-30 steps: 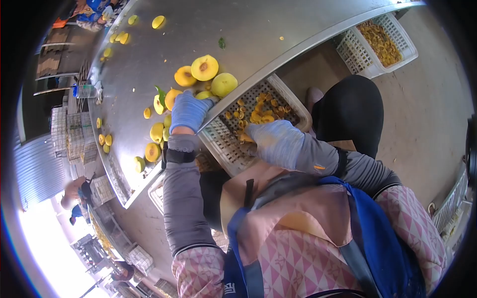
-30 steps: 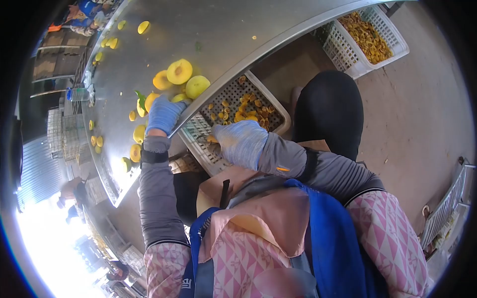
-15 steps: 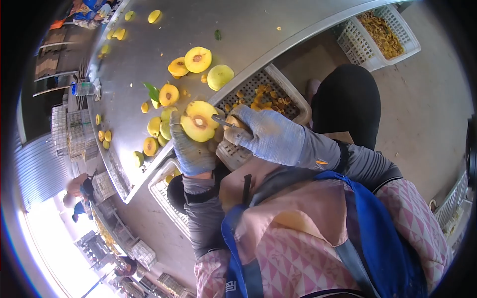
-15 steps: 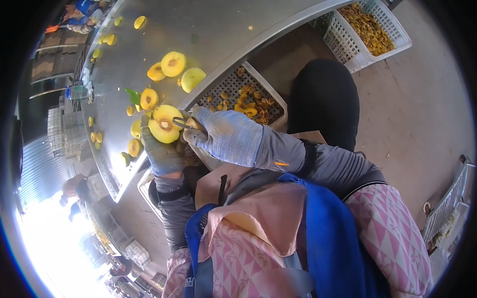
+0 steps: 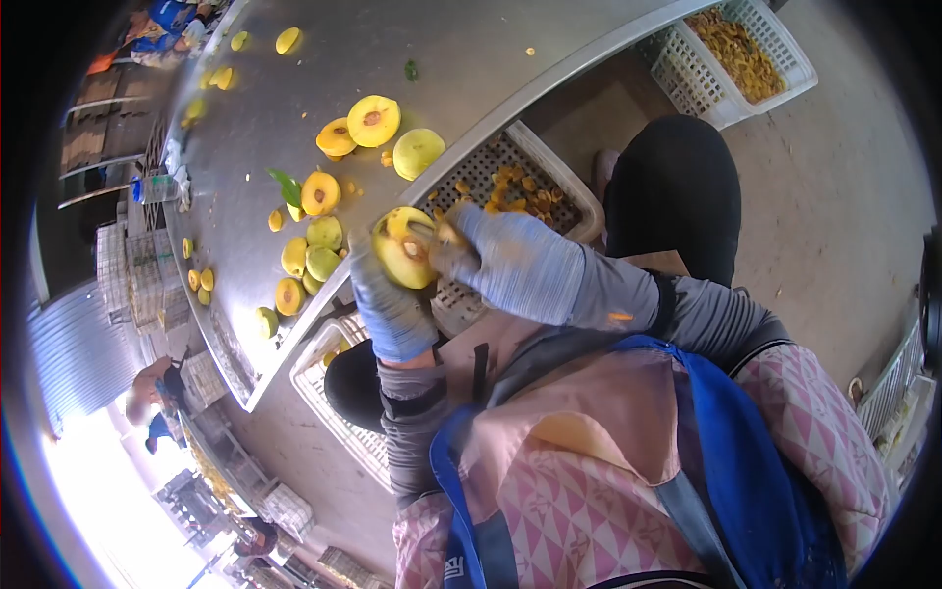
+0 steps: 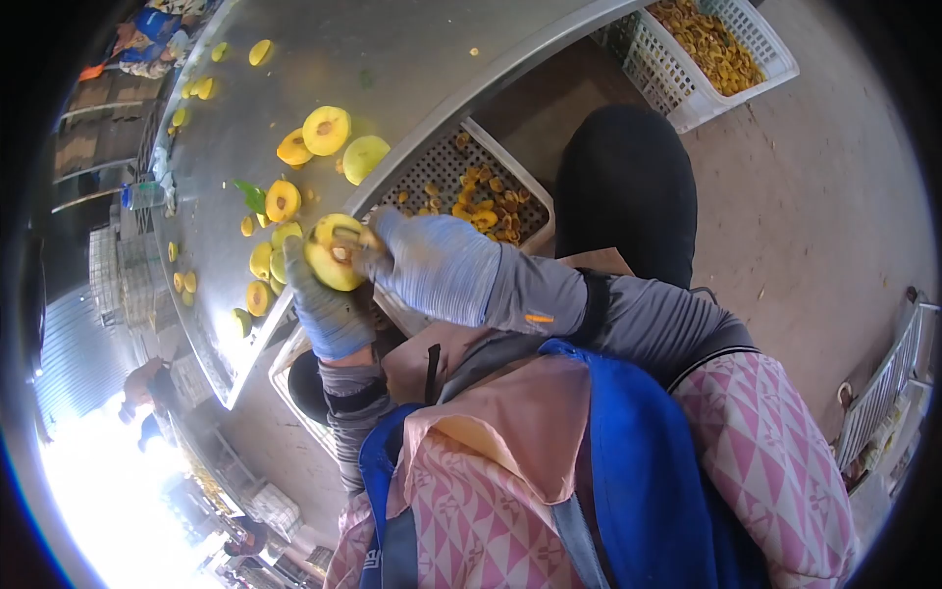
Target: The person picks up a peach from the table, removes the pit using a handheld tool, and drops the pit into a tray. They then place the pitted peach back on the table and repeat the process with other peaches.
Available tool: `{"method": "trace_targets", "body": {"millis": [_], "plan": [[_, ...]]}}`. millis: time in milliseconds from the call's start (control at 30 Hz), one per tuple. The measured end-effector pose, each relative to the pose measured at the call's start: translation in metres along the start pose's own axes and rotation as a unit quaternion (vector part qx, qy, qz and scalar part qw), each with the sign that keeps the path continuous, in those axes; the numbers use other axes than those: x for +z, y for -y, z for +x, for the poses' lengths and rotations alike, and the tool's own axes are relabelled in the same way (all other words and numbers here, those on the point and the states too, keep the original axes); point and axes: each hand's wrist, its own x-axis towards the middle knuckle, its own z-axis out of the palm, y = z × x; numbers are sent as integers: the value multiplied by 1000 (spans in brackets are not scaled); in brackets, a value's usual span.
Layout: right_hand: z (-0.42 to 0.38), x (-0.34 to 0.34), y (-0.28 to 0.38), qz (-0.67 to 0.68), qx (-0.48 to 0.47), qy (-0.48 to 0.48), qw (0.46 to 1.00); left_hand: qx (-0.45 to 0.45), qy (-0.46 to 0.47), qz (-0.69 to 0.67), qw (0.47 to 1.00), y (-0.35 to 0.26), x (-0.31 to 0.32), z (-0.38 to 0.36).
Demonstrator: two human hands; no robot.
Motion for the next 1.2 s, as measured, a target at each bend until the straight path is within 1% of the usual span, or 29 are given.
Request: {"method": "trace_targets", "body": {"millis": [33,100,133,167,233,267,333,367,400,433,500,533,600,633,667,733,767,800,833,867,933,967,1033,1067,1133,1200], "plan": [[2,-1,-2,61,28,-14,998,-3,2,3,1000,1,2,-3],[7,4,-6,76,24,-25,997,120,84,3,989,2,10,-8],[8,5,-9,88,18,-31,995,131,130,0,983,8,4,-3],[8,4,-10,87,22,-34,995,127,132,-1,983,10,5,-6],[8,0,-13,40,-40,-57,997,33,166,-45,985,10,11,-13],[7,-2,-13,39,-38,-59,997,31,168,-45,984,11,7,-9],[4,-4,-10,4,-90,-1,996,-79,69,-51,993,10,-13,5],[2,-3,-9,6,-93,3,996,-130,15,-54,990,9,-20,7],[0,-2,-8,5,-72,-1,997,-89,-15,-65,994,9,-13,0],[-2,-1,-7,4,-49,-7,999,-87,-18,-64,994,9,-7,-1],[-5,-1,-4,16,-46,-21,999,53,-84,-2,995,12,0,1],[-6,1,-5,-7,-47,-7,999,64,-9,-52,997,14,-8,6],[-6,4,-6,-32,-49,6,998,81,-2,-37,996,17,-2,6],[-6,7,-8,-40,-61,-11,997,97,3,-20,995,18,1,6],[-6,8,-9,-48,-72,-27,996,96,4,-21,995,18,2,6],[-5,6,-7,-62,-65,-21,996,162,-6,100,982,19,4,7],[-5,5,-6,-74,-58,-13,995,162,-7,99,982,20,5,6],[-6,7,-6,-74,-57,-12,996,197,-15,146,969,21,7,5],[-6,9,-7,-80,-67,-32,994,232,-24,193,953,22,8,5],[-6,11,-7,-87,-77,-53,992,231,-23,193,953,23,7,6],[-5,15,-10,-67,-73,-51,994,284,-20,221,933,27,4,7],[-6,16,-10,-45,-70,-48,995,282,-19,220,934,30,6,6],[-7,15,-8,-41,-60,-43,996,314,-58,245,915,34,12,4],[-7,14,-7,-36,-50,-39,997,314,-58,246,915,34,11,5],[-8,13,-6,-55,-61,-43,996,341,-42,293,892,35,6,6],[-9,13,-7,-76,-70,-48,994,323,-31,296,898,31,6,5]]}}
